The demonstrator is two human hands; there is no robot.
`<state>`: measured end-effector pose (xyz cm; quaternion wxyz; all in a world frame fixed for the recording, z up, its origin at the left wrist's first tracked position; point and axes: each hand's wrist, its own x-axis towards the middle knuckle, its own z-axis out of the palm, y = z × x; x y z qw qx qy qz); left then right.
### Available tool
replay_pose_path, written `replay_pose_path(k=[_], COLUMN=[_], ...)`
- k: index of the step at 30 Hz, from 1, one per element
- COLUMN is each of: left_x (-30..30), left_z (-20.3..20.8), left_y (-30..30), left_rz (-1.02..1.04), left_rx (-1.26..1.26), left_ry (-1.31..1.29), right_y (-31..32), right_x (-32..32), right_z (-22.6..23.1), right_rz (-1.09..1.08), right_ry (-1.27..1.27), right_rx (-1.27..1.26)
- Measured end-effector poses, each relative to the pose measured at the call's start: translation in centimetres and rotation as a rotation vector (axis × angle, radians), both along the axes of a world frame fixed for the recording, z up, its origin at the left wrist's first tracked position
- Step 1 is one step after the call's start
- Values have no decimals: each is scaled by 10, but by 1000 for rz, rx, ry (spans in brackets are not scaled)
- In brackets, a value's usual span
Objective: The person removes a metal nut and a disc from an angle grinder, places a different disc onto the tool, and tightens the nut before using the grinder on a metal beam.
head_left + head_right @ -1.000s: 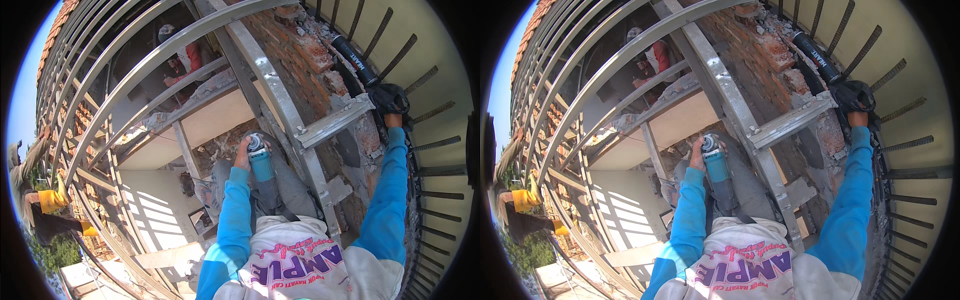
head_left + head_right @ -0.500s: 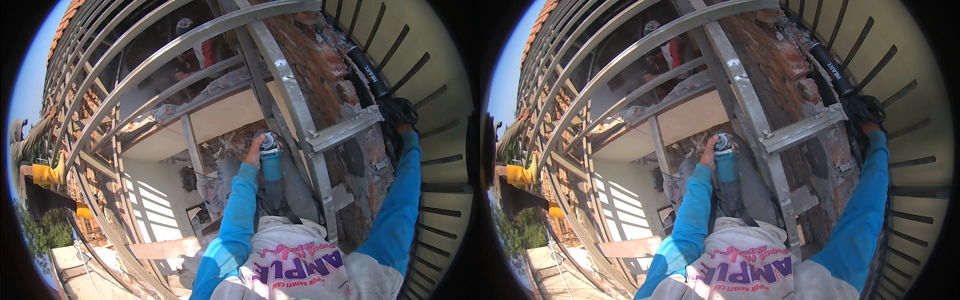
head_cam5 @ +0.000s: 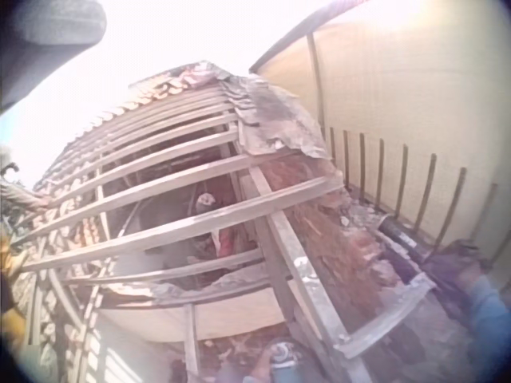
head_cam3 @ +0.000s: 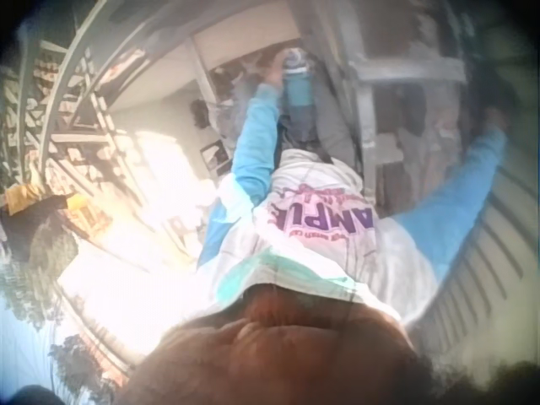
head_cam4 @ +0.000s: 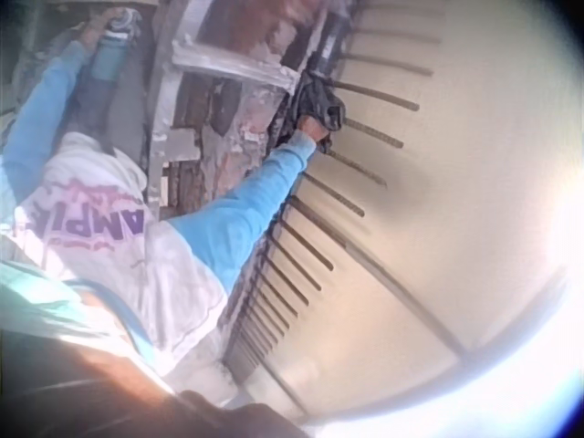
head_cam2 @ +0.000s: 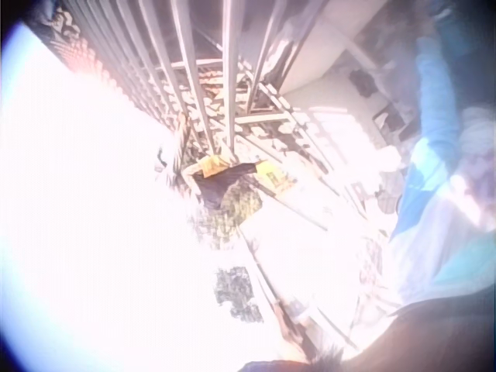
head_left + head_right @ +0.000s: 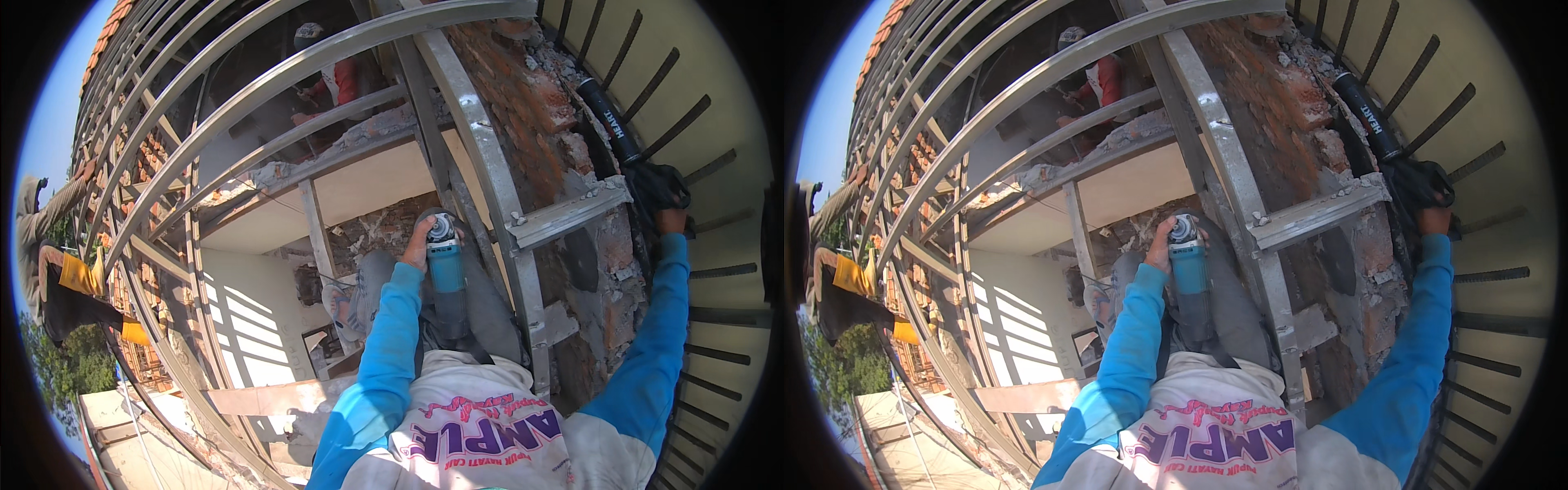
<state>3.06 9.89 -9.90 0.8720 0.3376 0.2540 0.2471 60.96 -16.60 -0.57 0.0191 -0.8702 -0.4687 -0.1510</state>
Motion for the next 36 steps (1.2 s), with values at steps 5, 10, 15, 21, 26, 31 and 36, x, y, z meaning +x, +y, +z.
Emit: replay_pose_path(k=[5,10,15,21,26,31,36], left_x=[-2,0,0,3,7,3,-6], left_z=[1,2,4,1,0,-13,-18], left_y=[-1,0,-3,-5,-8,-17,-26], left_rz=[-12,-9,-10,10,111,331,490], left_rx=[-8,-55,-53,-50,-75,65,-2], left_ry=[-4,-42,-18,-40,-53,119,300], right_y=[9,-47,-66,-32,52,117,146], right_x=[-98,-116,-153,-252,-389,-467,-491], right_z=[72,70,59,93,90,47,16], right_rz=[-380,-523,-545,-218,52,65,15], right_ry=[-31,220,261,1151,1755,1971,1995], right_rx=[119,1102,1002,1548,1051,819,823])
